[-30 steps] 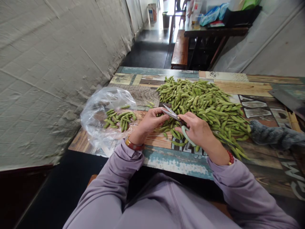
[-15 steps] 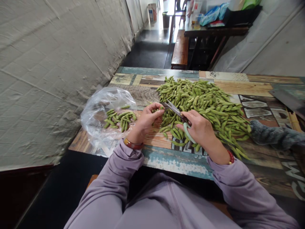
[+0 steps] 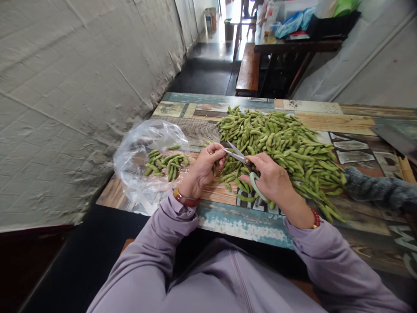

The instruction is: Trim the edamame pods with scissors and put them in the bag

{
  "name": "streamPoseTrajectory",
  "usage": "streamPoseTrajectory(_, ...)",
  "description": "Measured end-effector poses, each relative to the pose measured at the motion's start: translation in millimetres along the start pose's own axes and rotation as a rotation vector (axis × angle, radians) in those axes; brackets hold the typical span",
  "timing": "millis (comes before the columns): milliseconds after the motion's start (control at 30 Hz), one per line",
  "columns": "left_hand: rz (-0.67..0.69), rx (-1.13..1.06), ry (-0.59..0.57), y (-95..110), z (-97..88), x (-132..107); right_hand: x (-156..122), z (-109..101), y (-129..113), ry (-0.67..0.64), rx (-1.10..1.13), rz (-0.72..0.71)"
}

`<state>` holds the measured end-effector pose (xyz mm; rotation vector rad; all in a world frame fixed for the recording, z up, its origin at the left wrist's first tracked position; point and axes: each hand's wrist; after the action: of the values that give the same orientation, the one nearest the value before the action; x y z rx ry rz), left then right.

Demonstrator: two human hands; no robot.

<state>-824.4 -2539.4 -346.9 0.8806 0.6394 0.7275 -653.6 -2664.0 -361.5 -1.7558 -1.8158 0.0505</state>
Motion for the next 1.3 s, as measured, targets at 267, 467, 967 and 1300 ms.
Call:
streamPoseTrajectory(267,-0.032,0.064,-0.058,-4.4,9.3,-4.3,-0.4,2.1,0.2,0.001,0.046,-0.005)
streamPoseTrajectory(467,-0.006,0.074,-0.047,-5.4,10.0,-5.8,0.1,1.8,0.4,0.013,0.045,-0.019)
streamPoseTrajectory(967,-0.016,0.124,-0.066,-2.3,8.1,-4.8,0.2,-0.9,-0.7,-0.03,0.002,-0.026)
streamPoseTrajectory(1300,-0.006,0.076,-0.021,3.1,2.0,-2.4,-1.0,2.3,5.3,-0.027,-0.009,-0.032)
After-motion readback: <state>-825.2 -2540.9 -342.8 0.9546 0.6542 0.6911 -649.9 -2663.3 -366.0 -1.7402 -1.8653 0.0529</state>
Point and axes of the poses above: each hand's wrist, its own x-axis towards the middle knuckle, its own z-axis out of the palm, y = z × x, and after that the axes turned 2 degrees about -x, right-handed
